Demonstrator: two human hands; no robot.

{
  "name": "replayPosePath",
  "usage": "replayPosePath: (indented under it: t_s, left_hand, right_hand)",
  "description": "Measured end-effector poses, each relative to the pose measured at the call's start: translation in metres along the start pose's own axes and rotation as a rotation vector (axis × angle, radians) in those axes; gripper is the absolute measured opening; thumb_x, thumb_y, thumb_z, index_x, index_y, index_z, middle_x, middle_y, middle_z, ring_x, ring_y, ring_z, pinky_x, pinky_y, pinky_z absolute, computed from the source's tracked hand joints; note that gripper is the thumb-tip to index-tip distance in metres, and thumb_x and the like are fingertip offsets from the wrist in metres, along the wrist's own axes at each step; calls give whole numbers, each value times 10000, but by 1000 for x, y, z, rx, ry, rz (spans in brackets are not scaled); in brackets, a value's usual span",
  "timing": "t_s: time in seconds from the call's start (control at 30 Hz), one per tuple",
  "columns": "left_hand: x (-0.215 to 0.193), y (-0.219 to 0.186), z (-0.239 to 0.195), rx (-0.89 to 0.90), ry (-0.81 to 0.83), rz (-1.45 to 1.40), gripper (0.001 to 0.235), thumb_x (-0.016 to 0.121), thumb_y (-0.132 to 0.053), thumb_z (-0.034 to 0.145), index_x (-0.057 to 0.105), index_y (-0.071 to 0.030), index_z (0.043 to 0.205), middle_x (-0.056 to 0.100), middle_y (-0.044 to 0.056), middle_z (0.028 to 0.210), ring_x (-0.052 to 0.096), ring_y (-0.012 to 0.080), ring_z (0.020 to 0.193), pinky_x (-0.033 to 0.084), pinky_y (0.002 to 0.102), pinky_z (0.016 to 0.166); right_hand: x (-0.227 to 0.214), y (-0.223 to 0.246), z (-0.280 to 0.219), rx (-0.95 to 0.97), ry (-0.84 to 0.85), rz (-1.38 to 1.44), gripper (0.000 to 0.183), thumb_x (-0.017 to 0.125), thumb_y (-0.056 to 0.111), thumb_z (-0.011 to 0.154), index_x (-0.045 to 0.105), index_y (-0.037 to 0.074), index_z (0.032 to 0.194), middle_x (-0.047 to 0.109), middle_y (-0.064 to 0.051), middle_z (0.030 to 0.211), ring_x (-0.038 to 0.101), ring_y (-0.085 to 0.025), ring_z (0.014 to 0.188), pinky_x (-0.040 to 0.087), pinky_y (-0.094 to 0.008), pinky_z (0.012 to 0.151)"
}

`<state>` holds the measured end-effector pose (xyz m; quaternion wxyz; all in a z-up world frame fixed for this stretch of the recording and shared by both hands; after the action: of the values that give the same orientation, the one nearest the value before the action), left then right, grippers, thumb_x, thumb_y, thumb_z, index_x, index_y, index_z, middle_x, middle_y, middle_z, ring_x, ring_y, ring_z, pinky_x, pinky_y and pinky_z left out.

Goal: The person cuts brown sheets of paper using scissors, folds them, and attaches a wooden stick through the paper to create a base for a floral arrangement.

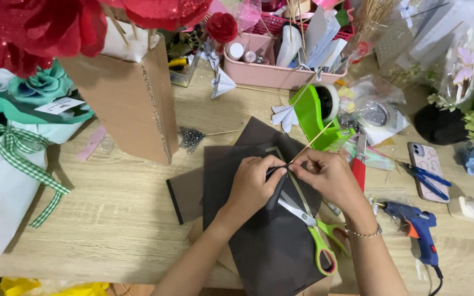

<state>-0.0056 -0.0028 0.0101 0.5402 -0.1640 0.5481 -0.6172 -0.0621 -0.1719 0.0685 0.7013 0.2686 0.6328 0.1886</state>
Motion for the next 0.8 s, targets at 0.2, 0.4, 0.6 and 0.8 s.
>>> replayPosePath:
  t_s: [0.2,0.4,0.6,0.8]
  left_hand:
    - [5,0,-4,108,-74,117,99,666,-157,951,724,-98,1003,767,101,849,741,274,897,444,462,1047]
    - [0,-9,-1,51,-83,-20,125,628,-179,973,734,-119,1000,755,103,834,733,320,928,440,503,1046]
    - [-1,-5,-1,-225,107,-572,102,665,-137,961,746,-75,950,705,82,731,661,165,771,538,379,832]
    - [-1,-19,-5,-479,342,-919,125,705,-182,914,735,-61,915,535,-3,636,557,102,660,488,234,628]
  right_hand:
    - [8,-13,2,-27,-54,53,109,815,127,757,783,97,856,523,-43,498,519,-181,512,468,-321,588]
    - [12,-31,5,-82,-141,154,126,861,122,753,803,122,865,551,-14,501,497,-145,539,464,-287,606]
    - [7,-35,-2,-196,-59,393,363,834,11,736,783,54,1093,476,16,483,441,-88,547,429,-230,581]
    - [3,-31,-6,-398,66,647,206,785,-58,765,808,-6,963,387,24,564,442,-115,549,445,-262,587]
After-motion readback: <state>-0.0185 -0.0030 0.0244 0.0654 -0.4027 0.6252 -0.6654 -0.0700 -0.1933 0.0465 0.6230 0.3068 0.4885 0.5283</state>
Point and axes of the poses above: each hand's wrist, its own z-axis towards the middle knuckle, its own x-axis out of the palm, y = z × x, the point moved 2 cm from there along z, towards the middle knuckle
